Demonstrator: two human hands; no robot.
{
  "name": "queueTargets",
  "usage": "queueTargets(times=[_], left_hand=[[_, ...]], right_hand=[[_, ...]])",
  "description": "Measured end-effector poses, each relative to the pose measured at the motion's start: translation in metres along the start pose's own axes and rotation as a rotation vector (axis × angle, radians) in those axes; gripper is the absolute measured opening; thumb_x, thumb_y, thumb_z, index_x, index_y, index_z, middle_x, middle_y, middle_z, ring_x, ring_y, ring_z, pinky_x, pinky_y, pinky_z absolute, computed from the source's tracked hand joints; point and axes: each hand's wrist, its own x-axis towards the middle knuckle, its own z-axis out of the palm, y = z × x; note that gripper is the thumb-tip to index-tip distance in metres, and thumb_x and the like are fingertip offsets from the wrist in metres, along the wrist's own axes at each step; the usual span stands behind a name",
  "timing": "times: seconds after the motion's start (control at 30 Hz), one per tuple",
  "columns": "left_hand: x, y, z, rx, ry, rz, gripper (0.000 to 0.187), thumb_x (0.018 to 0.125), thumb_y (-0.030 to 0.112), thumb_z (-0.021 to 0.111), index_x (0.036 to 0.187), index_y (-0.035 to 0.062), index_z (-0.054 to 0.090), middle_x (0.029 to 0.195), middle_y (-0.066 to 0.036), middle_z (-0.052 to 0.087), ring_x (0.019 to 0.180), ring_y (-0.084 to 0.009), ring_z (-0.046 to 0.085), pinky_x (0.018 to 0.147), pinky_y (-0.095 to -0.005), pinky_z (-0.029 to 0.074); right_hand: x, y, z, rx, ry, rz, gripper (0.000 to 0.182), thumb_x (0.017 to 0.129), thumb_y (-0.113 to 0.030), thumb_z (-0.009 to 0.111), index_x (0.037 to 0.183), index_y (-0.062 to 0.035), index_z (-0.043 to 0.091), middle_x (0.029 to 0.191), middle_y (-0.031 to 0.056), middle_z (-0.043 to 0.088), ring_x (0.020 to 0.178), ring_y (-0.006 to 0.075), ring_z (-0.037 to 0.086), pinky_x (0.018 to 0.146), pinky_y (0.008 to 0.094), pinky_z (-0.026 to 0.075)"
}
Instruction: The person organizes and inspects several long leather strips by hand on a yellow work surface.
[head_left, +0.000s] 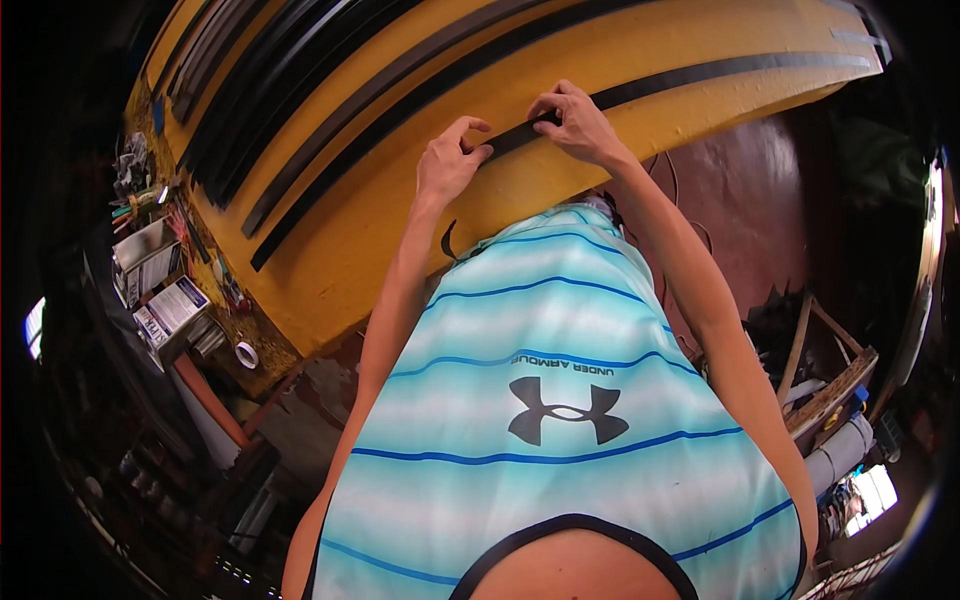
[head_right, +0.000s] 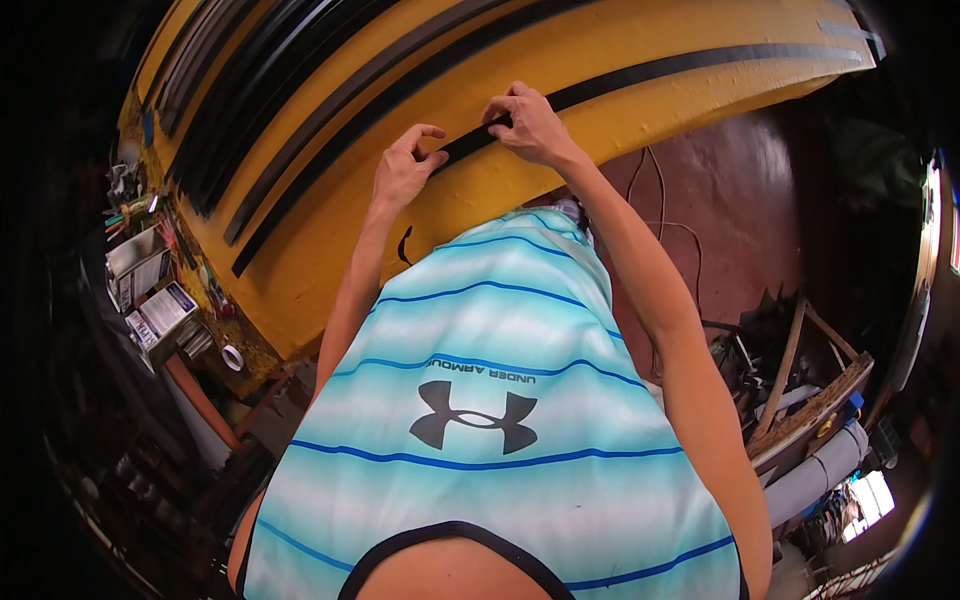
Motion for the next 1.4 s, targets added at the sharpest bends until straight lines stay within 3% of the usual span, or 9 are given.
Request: queueTargets(times=[0.1,0.17,0.3,0.53,0.6,0.7,0.8,1.07,1.4], left_hand=[[0.002,-0.001,0.0,-0.036,0.032,-0.023,0.025,0.087,0.023,0.078,0.109,0.0125,0.072,0.071,0.0,0.059,0.066,-0.0132,0.056,0.064,-0.0314,0.045],[0.004,-0.003,-0.001,0.004,-0.022,-0.06,0.026,0.086,0.03,0.076,0.107,0.0153,0.07,0.079,-0.004,0.067,0.076,-0.0204,0.066,0.072,-0.0365,0.05],[0.0,0.005,-0.003,0.009,-0.001,-0.04,0.024,0.087,0.025,0.078,0.106,0.0114,0.072,0.074,-0.001,0.061,0.07,-0.0142,0.058,0.066,-0.0324,0.046],[0.0,0.001,0.0,0.029,0.008,-0.04,0.025,0.087,0.029,0.075,0.109,0.0162,0.074,0.074,-0.002,0.063,0.069,-0.0157,0.06,0.066,-0.0334,0.047],[0.0,-0.002,0.001,0.018,0.01,-0.023,0.025,0.087,0.029,0.075,0.11,0.018,0.075,0.074,-0.002,0.063,0.069,-0.0161,0.06,0.066,-0.0334,0.047],[0.001,-0.004,0.002,0.022,0.01,-0.021,0.027,0.087,0.03,0.073,0.113,0.0214,0.075,0.076,-0.002,0.066,0.071,-0.0165,0.063,0.067,-0.0331,0.049],[-0.002,-0.003,0.003,0.015,0.002,-0.032,0.028,0.088,0.031,0.072,0.115,0.0235,0.075,0.08,-0.003,0.069,0.075,-0.018,0.066,0.07,-0.0336,0.051],[-0.008,0.0,0.007,-0.024,0.021,0.023,0.026,0.087,0.029,0.066,0.11,0.0231,0.075,0.104,-0.007,0.075,0.098,-0.0294,0.07,0.082,-0.0404,0.055],[-0.013,0.003,0.01,-0.012,0.031,-0.008,0.022,0.09,0.027,0.069,0.111,0.0235,0.075,0.095,-0.004,0.073,0.09,-0.0272,0.07,0.075,-0.0394,0.054]], right_hand=[[-0.002,0.001,0.003,-0.012,0.043,-0.031,0.021,0.081,-0.02,0.079,0.099,-0.0102,0.075,0.098,0.0125,0.06,0.099,0.0307,0.061,0.088,0.0405,0.05],[-0.001,0.003,0.004,0.012,0.054,-0.027,0.022,0.08,-0.022,0.081,0.098,-0.0105,0.075,0.098,0.0125,0.06,0.098,0.0305,0.061,0.087,0.0404,0.051],[0.0,0.003,0.005,0.034,0.071,-0.007,0.025,0.077,-0.025,0.084,0.097,-0.0115,0.076,0.097,0.0123,0.06,0.097,0.0298,0.062,0.084,0.0404,0.052],[0.001,0.003,0.005,0.013,0.059,-0.011,0.024,0.077,-0.024,0.084,0.095,-0.0111,0.076,0.096,0.0118,0.059,0.094,0.0287,0.063,0.084,0.0399,0.052],[0.001,0.003,0.005,-0.003,0.056,-0.024,0.027,0.08,-0.028,0.083,0.098,-0.0104,0.075,0.096,0.0067,0.057,0.086,0.0232,0.057,0.077,0.0351,0.05],[0.001,0.002,0.004,-0.038,0.044,-0.022,0.028,0.081,-0.03,0.082,0.099,-0.0104,0.075,0.096,0.0064,0.057,0.086,0.0225,0.056,0.077,0.0348,0.05],[0.001,-0.003,0.002,-0.018,0.034,0.039,0.024,0.078,-0.026,0.082,0.094,-0.0096,0.075,0.094,0.011,0.058,0.093,0.0278,0.063,0.082,0.039,0.051],[0.0,-0.016,-0.005,-0.029,0.006,0.09,0.025,0.078,-0.026,0.082,0.094,-0.0084,0.075,0.091,0.0081,0.055,0.084,0.0242,0.057,0.077,0.0358,0.05],[0.001,-0.022,-0.013,-0.018,-0.08,0.173,0.026,0.082,-0.028,0.082,0.096,-0.0071,0.075,0.096,0.0067,0.057,0.09,0.0214,0.057,0.081,0.0328,0.049]])
